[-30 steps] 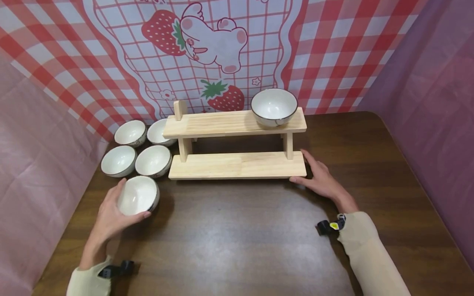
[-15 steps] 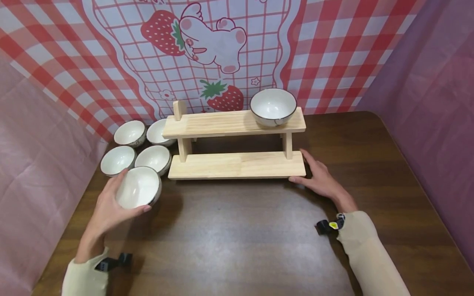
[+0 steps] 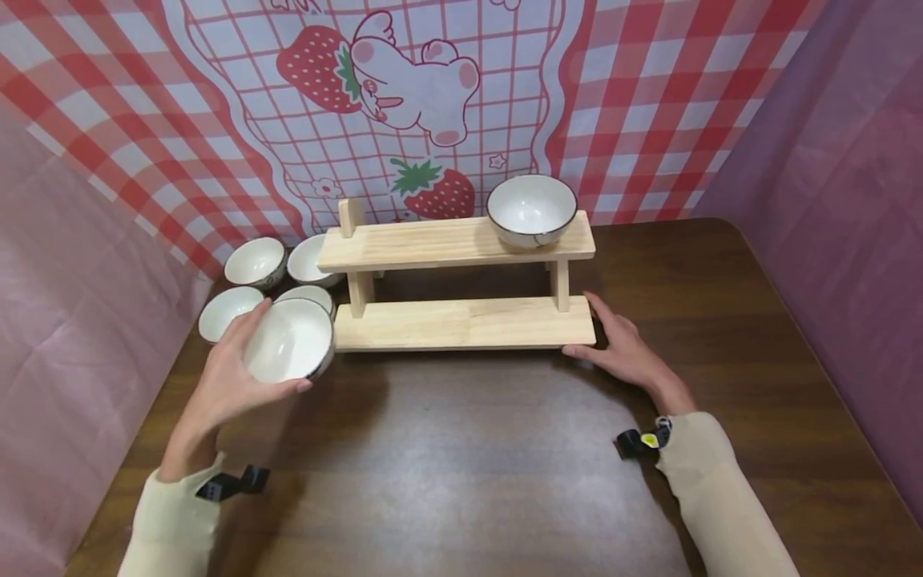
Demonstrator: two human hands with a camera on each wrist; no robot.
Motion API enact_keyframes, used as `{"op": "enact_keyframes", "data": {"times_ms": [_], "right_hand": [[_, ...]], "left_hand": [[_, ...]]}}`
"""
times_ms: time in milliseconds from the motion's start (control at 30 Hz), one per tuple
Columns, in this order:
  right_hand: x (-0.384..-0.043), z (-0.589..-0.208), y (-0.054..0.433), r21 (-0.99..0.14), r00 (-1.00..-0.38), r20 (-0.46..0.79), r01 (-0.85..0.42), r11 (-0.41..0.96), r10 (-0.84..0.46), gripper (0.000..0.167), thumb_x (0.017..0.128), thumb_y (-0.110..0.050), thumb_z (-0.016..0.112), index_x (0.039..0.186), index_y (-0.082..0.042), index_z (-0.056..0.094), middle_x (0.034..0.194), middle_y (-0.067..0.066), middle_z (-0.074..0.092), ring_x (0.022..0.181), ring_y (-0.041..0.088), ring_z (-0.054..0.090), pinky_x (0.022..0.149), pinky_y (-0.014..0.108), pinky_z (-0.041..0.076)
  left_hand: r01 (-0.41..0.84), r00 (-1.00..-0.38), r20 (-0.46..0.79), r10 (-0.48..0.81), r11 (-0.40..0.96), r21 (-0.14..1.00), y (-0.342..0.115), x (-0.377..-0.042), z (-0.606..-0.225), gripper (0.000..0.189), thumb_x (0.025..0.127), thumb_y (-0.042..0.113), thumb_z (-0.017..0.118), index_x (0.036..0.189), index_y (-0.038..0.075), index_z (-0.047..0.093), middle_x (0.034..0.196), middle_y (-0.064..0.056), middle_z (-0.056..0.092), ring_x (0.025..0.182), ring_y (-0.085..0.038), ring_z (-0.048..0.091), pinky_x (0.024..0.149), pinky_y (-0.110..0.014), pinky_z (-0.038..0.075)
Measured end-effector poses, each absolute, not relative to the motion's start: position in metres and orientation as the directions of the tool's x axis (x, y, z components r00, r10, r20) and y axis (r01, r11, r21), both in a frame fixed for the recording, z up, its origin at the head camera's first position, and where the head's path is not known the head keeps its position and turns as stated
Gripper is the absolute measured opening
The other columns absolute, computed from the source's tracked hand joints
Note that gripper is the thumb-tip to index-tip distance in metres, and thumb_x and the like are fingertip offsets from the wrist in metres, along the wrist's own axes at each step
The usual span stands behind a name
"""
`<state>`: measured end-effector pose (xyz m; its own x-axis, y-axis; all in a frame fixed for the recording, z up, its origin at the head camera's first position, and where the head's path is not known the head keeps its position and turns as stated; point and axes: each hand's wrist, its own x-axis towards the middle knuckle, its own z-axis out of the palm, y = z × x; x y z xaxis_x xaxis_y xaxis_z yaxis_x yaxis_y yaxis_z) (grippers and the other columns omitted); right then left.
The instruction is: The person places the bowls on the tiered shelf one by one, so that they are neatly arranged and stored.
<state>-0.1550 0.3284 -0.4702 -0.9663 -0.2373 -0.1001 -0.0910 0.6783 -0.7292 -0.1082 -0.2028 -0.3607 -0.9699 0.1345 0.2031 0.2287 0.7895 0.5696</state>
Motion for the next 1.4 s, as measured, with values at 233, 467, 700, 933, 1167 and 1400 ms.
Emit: {"op": "enact_keyframes", "data": {"times_ms": [233,467,700,933,1167,1400], "right_hand": [[-0.155,-0.47,0.328,-0.724,-0.966,-0.104,-0.089,0.684,-0.236,0.103,0.09,-0.039,0.073,0.161,-0.008,0.006,0.163,0.029,0.021,0.147,0.051,0.024,0.113,0.072,0.024],[-0.154,-0.469,0.329,-0.724,-0.968,-0.091,-0.097,0.683,-0.234,0.102,0.089,-0.037,0.075,0.161,-0.007,0.008,0.163,0.029,0.022,0.147,0.051,0.025,0.113,0.072,0.025],[-0.154,-0.468,0.328,-0.727,-0.966,-0.095,-0.098,0.679,-0.241,0.101,0.089,-0.036,0.075,0.161,-0.008,0.009,0.163,0.029,0.022,0.147,0.05,0.025,0.114,0.071,0.025],[-0.152,-0.468,0.328,-0.724,-0.968,-0.09,-0.097,0.683,-0.233,0.102,0.089,-0.037,0.075,0.161,-0.008,0.009,0.162,0.029,0.022,0.146,0.051,0.026,0.112,0.072,0.026],[-0.152,-0.468,0.327,-0.723,-0.965,-0.121,-0.074,0.687,-0.232,0.103,0.09,-0.041,0.073,0.162,-0.01,0.006,0.164,0.028,0.02,0.147,0.051,0.024,0.113,0.072,0.024],[-0.153,-0.469,0.328,-0.725,-0.966,-0.127,-0.064,0.686,-0.224,0.103,0.09,-0.042,0.073,0.162,-0.011,0.006,0.165,0.026,0.018,0.148,0.05,0.022,0.114,0.073,0.023]], "left_hand": [[0.27,-0.961,0.212,0.179,0.778,0.568,-0.193,-0.12,-0.346,0.118,0.057,0.035,0.093,0.156,0.009,0.034,0.15,-0.024,0.045,0.133,-0.04,0.044,0.107,-0.066,0.037],[0.298,-0.954,0.215,0.209,0.751,0.59,-0.18,-0.136,-0.335,0.115,0.058,0.033,0.093,0.155,0.008,0.035,0.151,-0.024,0.043,0.135,-0.039,0.044,0.109,-0.063,0.038],[0.293,-0.956,0.183,0.229,0.75,0.593,-0.165,-0.154,-0.327,0.114,0.061,0.035,0.091,0.155,0.007,0.034,0.155,-0.021,0.04,0.139,-0.039,0.042,0.112,-0.061,0.036],[0.318,-0.948,0.19,0.256,0.736,0.597,-0.149,-0.17,-0.319,0.117,0.06,0.036,0.092,0.156,0.007,0.033,0.158,-0.018,0.039,0.144,-0.036,0.038,0.113,-0.06,0.036],[0.338,-0.94,0.182,0.289,0.713,0.614,-0.134,-0.184,-0.313,0.117,0.06,0.039,0.09,0.157,0.009,0.032,0.156,-0.022,0.041,0.14,-0.038,0.041,0.11,-0.058,0.041],[0.341,-0.937,0.174,0.304,0.683,0.646,-0.118,-0.199,-0.31,0.116,0.06,0.036,0.091,0.157,0.01,0.033,0.155,-0.022,0.041,0.138,-0.038,0.044,0.11,-0.057,0.042]]}}
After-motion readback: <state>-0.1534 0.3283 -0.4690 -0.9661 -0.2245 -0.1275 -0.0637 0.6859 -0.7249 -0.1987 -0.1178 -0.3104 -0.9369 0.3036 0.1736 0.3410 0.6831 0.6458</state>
